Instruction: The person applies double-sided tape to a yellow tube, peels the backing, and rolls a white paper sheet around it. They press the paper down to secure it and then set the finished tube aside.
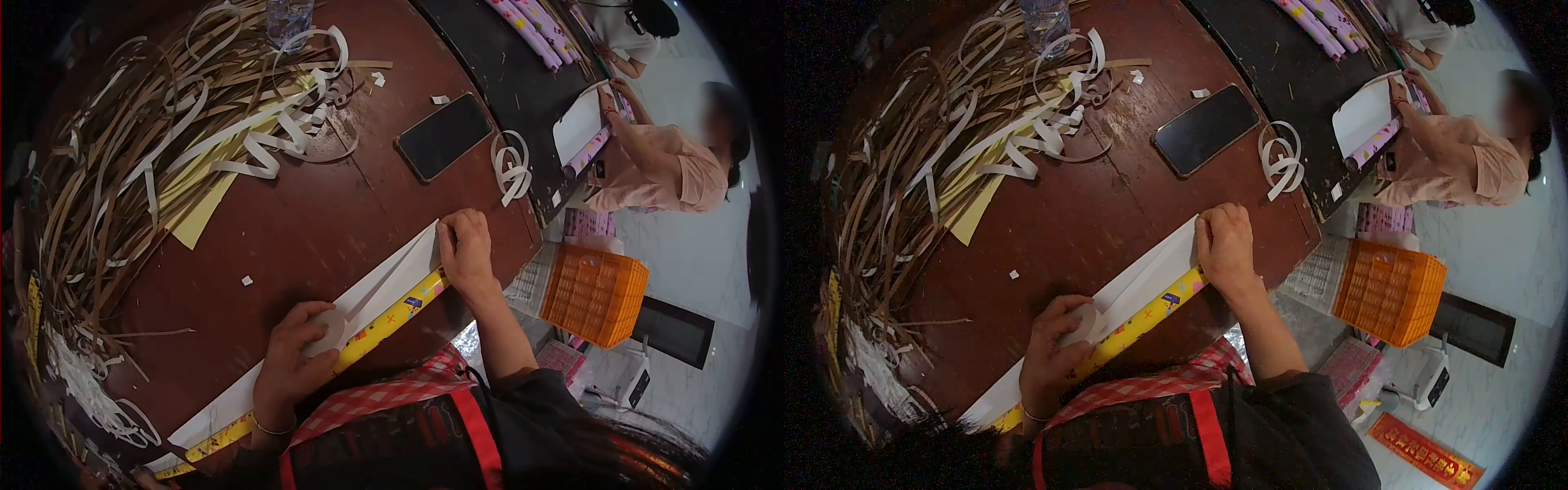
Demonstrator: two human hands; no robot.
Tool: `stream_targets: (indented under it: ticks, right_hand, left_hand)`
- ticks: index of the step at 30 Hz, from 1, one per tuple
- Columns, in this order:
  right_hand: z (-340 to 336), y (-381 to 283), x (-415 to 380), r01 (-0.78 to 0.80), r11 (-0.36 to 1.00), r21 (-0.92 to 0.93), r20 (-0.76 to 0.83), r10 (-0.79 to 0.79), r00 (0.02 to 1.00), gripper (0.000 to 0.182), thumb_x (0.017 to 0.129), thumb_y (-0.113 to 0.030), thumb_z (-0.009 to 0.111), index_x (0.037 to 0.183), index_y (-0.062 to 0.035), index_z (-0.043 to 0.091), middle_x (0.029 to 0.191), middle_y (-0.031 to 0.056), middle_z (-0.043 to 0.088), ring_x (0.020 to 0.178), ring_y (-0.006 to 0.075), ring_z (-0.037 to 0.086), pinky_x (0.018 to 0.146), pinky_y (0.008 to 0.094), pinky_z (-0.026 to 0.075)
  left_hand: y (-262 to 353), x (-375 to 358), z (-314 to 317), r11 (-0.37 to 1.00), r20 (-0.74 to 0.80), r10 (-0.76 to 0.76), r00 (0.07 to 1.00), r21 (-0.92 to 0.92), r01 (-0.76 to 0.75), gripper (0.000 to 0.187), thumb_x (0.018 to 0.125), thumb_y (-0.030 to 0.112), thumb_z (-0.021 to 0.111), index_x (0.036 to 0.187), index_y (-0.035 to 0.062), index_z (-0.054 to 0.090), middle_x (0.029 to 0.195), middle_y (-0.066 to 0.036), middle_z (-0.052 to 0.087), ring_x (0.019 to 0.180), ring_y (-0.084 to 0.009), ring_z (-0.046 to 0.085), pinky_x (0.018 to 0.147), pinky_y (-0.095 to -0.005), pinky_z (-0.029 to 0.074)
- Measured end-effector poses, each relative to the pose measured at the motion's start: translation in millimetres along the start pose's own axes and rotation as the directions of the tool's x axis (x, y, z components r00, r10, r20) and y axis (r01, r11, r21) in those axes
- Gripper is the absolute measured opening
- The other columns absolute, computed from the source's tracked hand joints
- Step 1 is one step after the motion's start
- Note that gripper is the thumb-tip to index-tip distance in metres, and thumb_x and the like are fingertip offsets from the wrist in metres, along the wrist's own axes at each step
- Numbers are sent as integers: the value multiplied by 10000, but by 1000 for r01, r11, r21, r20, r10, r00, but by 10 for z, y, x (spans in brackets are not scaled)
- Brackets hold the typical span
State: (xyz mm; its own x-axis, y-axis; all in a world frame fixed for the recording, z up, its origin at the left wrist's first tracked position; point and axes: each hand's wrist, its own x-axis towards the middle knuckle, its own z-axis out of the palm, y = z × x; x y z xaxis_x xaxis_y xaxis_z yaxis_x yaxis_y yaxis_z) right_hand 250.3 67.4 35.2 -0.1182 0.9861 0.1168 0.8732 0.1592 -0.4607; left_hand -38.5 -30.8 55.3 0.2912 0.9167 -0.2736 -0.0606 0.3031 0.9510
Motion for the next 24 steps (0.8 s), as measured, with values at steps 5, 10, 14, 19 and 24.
stream_targets:
  ticks: [5,10,14,19,24]
  right_hand:
    - [3,-7,4,4,1000,-7,-4,-4,1000,40,790,-3,634,814,19,610,851,172,582,843,348,541,770,425,449]
    - [24,28,-1,33,999,-23,-23,-34,999,42,804,-10,637,821,-4,599,837,143,580,819,324,541,730,396,451]
    - [24,9,0,19,999,-45,-15,-20,1000,47,802,-10,639,822,-1,598,838,146,578,818,327,542,729,400,454]
    - [20,5,5,20,999,-34,-7,-20,1000,47,799,-14,636,830,3,606,848,158,579,822,341,539,748,412,451]
    - [17,4,9,32,999,-44,-13,-32,999,53,799,-3,634,835,2,595,837,153,574,809,338,537,720,411,450]
  left_hand:
    - [-32,-5,2,1000,-8,-5,1000,11,5,239,662,68,651,831,-55,536,1145,-188,564,988,-258,581,830,-324,455]
    - [-3,7,-5,1000,7,-5,1000,14,5,234,664,67,648,825,-64,542,1143,-190,563,985,-256,582,829,-320,456]
    - [-18,7,6,1000,-11,7,1000,13,-7,226,663,63,643,816,-67,540,1138,-193,561,978,-252,584,822,-317,458]
    - [-43,1,10,1000,-13,28,1000,13,-28,217,663,48,644,812,-67,536,1131,-196,563,984,-255,589,805,-317,465]
    - [-1,-6,16,1000,-43,1,999,13,0,218,661,50,665,806,-62,545,1118,-198,573,975,-276,599,794,-320,474]
